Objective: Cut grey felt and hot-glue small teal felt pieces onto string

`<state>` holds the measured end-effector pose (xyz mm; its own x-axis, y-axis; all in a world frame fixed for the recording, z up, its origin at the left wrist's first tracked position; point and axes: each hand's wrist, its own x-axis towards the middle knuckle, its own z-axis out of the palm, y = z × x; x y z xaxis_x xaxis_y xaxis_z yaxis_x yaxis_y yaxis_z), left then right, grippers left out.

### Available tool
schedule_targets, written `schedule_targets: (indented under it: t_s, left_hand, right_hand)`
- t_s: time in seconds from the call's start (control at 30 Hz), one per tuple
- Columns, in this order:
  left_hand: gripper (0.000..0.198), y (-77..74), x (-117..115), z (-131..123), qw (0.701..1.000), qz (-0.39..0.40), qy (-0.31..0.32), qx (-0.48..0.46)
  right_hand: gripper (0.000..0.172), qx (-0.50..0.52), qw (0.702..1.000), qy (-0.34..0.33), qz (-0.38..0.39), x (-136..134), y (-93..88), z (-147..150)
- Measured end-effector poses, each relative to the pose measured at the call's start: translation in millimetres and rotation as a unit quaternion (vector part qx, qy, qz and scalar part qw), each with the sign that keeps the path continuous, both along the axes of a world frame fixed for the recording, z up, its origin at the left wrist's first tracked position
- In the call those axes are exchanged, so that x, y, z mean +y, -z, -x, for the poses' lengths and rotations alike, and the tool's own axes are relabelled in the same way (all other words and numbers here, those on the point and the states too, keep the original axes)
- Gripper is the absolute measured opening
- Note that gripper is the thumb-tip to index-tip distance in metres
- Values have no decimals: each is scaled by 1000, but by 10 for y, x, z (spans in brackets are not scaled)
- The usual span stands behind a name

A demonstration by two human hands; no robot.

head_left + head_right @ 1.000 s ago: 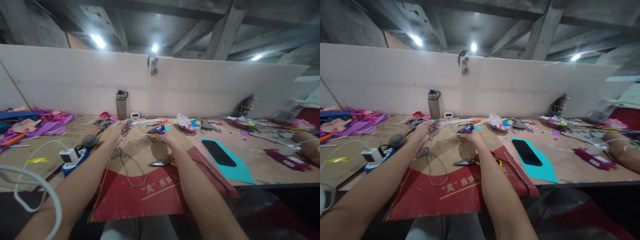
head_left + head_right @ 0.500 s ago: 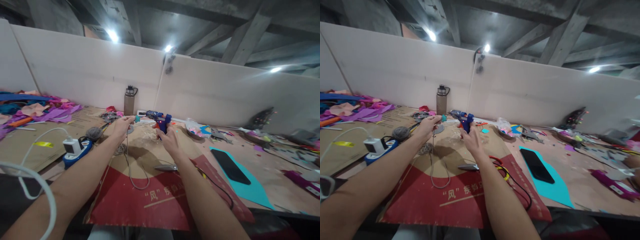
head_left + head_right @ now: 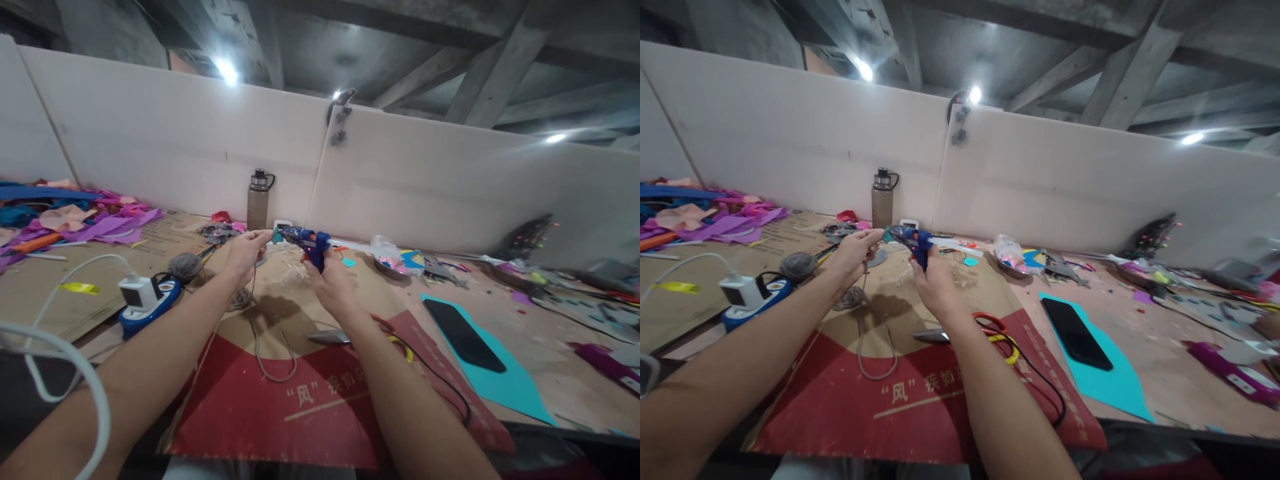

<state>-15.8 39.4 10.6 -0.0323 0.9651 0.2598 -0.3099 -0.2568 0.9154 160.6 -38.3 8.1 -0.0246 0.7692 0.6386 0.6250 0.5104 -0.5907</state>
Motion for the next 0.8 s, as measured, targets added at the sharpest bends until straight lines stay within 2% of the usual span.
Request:
schedule_targets:
  t_s: [0.5,0.8]
  left_hand:
    - [29,10,5,-20,1000,-29,-1,11]
    - [29,-8,-11,-23,1000,-29,-3,11]
  right_hand:
    - [32,-28,999,31,-11,-15,-10,27]
    - [36,-32,999,27,2,-36,-11,32]
